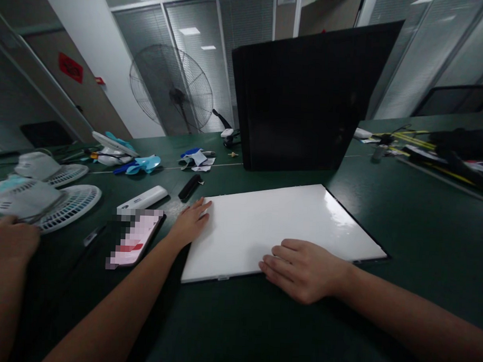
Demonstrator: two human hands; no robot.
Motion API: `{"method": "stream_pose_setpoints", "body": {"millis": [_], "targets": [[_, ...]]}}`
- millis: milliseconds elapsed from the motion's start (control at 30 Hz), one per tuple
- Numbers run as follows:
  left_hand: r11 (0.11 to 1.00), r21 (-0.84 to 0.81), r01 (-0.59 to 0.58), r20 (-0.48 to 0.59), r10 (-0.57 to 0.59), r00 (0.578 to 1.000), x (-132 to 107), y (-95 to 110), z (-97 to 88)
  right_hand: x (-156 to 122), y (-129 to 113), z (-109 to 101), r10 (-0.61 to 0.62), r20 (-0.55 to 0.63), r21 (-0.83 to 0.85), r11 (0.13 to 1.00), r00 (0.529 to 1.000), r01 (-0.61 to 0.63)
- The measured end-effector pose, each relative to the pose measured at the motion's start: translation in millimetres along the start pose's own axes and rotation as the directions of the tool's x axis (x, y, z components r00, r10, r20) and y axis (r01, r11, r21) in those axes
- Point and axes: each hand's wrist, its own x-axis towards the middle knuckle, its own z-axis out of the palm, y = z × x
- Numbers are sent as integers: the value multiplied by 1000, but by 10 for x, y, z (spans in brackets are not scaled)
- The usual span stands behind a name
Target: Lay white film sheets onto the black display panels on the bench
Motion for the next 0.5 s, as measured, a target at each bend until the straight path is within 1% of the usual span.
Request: {"method": "stream_pose_setpoints", "body": {"millis": [67,133,200,233,267,300,367,433,500], "targets": [[998,-56,35,-48,-37,998,-7,33,-25,-1,-27,-6,-39,-39,-44,998,998,37],[985,-129,115,-159,-135,978,-19,65,-81,-1,-35,-20,-69,-75,-80,995,995,63],[958,-189,215,-278,-262,924,-35,86,-169,2,-29,-38,-100,-125,-117,990,987,85],[943,-201,266,-301,-318,899,-44,92,-222,4,-24,-47,-113,-149,-130,987,982,94],[929,-196,315,-290,-362,886,-54,96,-277,5,-17,-56,-121,-166,-141,985,979,98],[916,-175,361,-251,-396,883,-63,101,-332,4,-11,-65,-123,-175,-148,984,977,97],[898,-97,429,-131,-439,889,-79,118,-430,-2,0,-79,-121,-171,-162,982,978,93],[896,-36,443,-30,-445,895,-92,153,-506,-13,9,-93,-123,-159,-181,979,980,94],[890,-43,453,50,-451,891,-107,195,-554,-25,16,-109,-122,-150,-191,977,981,92]]}}
